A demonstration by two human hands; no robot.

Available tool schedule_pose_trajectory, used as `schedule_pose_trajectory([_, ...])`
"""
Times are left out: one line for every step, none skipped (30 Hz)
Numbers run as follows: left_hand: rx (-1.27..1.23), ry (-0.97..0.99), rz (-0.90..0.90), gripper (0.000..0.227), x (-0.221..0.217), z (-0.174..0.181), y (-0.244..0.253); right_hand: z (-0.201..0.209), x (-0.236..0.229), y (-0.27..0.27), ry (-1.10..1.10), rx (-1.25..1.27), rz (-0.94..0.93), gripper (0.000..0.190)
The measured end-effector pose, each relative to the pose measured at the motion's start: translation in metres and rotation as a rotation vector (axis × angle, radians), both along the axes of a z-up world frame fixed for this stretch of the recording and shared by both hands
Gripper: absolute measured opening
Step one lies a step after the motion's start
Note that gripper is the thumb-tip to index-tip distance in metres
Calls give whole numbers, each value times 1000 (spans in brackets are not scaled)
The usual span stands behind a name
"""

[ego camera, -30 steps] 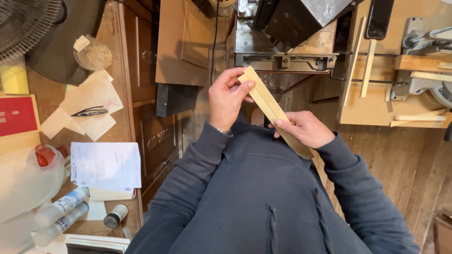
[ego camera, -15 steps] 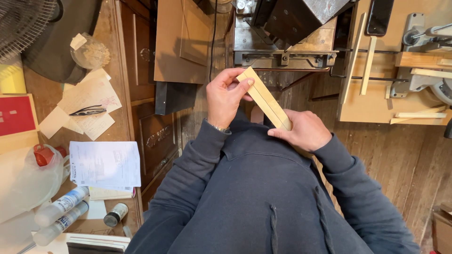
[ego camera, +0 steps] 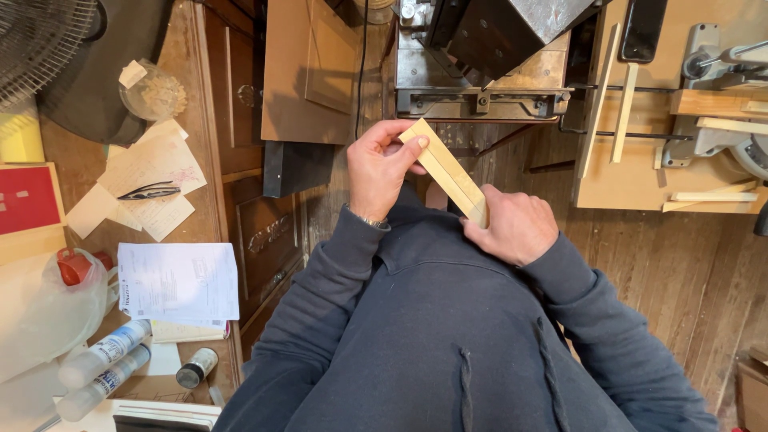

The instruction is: Cutting and preparing thin wood strips for art framing using a miter saw and a manual miter guillotine.

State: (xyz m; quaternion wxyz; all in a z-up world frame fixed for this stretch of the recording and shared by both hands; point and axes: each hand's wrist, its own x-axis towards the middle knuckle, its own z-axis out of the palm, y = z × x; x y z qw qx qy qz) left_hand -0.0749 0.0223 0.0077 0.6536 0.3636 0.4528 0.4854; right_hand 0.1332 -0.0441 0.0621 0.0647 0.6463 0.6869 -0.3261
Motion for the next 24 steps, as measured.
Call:
schedule_pose_trajectory([1, 1, 1, 23, 0, 1, 0, -3, 1, 1, 1, 1, 1, 44])
schedule_pose_trajectory([2, 10, 1, 22, -1, 2, 0, -5, 1, 1, -5, 4, 7, 41])
schedule_pose_trajectory([2, 20, 0, 22, -2, 3, 0, -8, 2, 1, -11, 6, 12, 38])
schedule_pose_trajectory([2, 22, 0, 22, -3, 3, -1, -8, 1, 2, -9, 6, 12, 38])
schedule_pose_trajectory([0, 27, 1, 22, -3, 4, 0, -7, 0, 3, -13, 15, 20, 38])
schedule_pose_trajectory([-3, 31, 2, 22, -4, 4, 0, -7, 0, 4, -18, 24, 28, 38])
schedule_pose_trajectory([-2, 31, -2, 22, -3, 4, 0, -7, 0, 4, -18, 25, 23, 38])
schedule_pose_trajectory([-7, 44, 15, 22, -2, 4, -1, -8, -1, 4, -16, 36, 28, 39])
schedule_pose_trajectory([-12, 58, 34, 23, -2, 4, -1, -8, -1, 4, -14, 48, 36, 40])
schedule_pose_trajectory([-10, 58, 31, 23, -1, 4, -1, -8, -1, 5, -14, 49, 34, 40])
schedule_pose_trajectory([-2, 65, 48, 23, 0, 4, -2, -7, -1, 5, -9, 44, 30, 39])
schedule_pose_trajectory([6, 73, 65, 24, 0, 4, -3, -7, -2, 6, -4, 38, 26, 38])
schedule_pose_trajectory([5, 73, 66, 24, 1, 3, -3, -8, -2, 5, -4, 37, 27, 38])
schedule_pose_trajectory([9, 62, 75, 24, 1, 2, -3, -9, -2, 4, 16, 54, 10, 37])
schedule_pose_trajectory([13, 50, 83, 25, 2, 1, -3, -10, -2, 3, 35, 72, -9, 36])
schedule_pose_trajectory([13, 50, 81, 25, 3, 0, -3, -10, -2, 4, 35, 71, -11, 36])
schedule_pose_trajectory([17, 55, 86, 24, 3, 0, -3, -9, -2, 5, 48, 59, -11, 37])
schedule_pose_trajectory([22, 61, 90, 24, 4, 0, -2, -9, -2, 6, 62, 46, -12, 38])
schedule_pose_trajectory([22, 60, 86, 24, 3, -2, 0, -11, 0, 5, 61, 47, -15, 38])
schedule_pose_trajectory([0, 53, 83, 23, 2, -4, 2, -13, 2, 5, 72, 73, -7, 37])
schedule_pose_trajectory([-23, 47, 81, 23, 1, -6, 4, -15, 3, 4, 85, 99, 1, 37])
schedule_pose_trajectory([-24, 49, 79, 23, -5, 0, 8, -12, 4, 8, 87, 98, -1, 37])
schedule_pose_trajectory([77, 138, 9, 25, -10, 6, 12, -9, 4, 10, 36, 124, 52, 35])
schedule_pose_trajectory([178, 225, -62, 27, -14, 11, 15, -6, 5, 12, -14, 150, 105, 34])
